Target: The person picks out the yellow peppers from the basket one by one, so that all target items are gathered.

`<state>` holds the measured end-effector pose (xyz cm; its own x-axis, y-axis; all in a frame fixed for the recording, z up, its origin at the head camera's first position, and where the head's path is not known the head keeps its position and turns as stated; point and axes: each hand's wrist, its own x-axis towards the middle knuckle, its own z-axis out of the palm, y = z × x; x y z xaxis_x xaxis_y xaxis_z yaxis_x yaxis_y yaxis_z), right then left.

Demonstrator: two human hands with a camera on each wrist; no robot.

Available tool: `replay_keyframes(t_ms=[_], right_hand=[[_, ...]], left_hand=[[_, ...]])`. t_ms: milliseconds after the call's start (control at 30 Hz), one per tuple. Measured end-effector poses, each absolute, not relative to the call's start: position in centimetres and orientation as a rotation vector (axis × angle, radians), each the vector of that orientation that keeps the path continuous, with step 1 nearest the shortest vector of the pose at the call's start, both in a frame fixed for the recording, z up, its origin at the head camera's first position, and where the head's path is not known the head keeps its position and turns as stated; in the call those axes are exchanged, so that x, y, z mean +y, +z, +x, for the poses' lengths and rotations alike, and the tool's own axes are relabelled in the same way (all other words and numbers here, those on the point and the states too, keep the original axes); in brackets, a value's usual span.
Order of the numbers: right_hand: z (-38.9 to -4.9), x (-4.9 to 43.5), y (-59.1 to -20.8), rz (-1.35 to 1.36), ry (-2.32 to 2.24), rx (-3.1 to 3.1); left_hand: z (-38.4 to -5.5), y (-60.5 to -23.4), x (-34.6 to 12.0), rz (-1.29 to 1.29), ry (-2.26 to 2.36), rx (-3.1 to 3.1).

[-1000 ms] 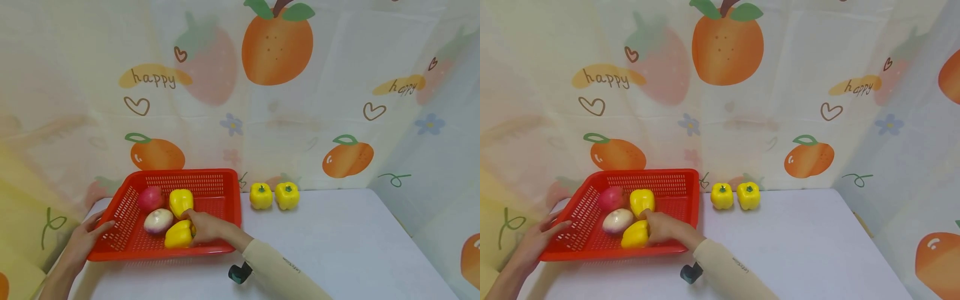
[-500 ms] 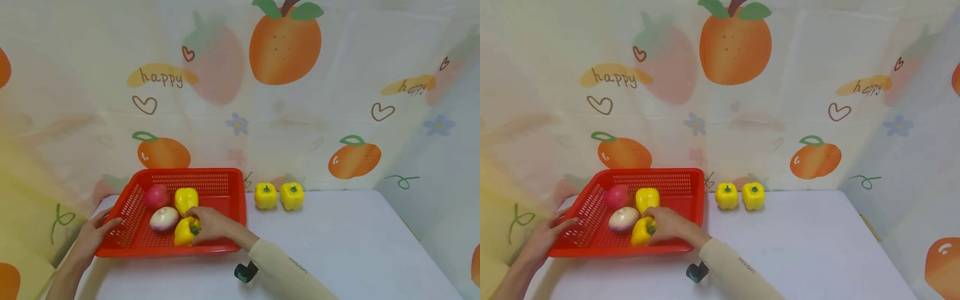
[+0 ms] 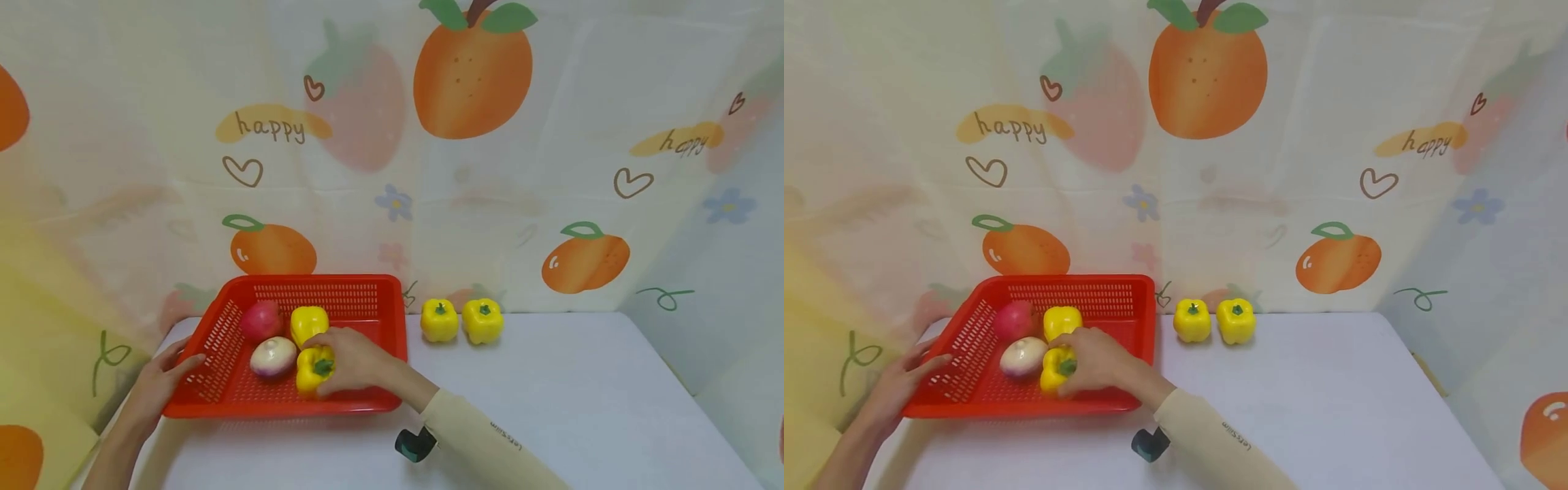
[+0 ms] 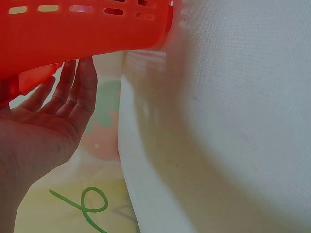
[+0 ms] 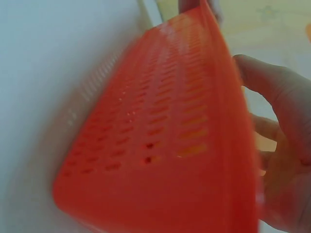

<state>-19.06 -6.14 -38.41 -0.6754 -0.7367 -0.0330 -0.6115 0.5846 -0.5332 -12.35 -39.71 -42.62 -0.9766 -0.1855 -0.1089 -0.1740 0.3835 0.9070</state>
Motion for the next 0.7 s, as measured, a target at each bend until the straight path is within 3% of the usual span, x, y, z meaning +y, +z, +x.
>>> replay_keyframes(t_ms=[700], right_hand=[[-21.0,-5.2,-34.4,-1.109,-0.621,2.602]], left_hand=[[-12.5,-42.6,-39.7,0.362,-1.719,-2.616]])
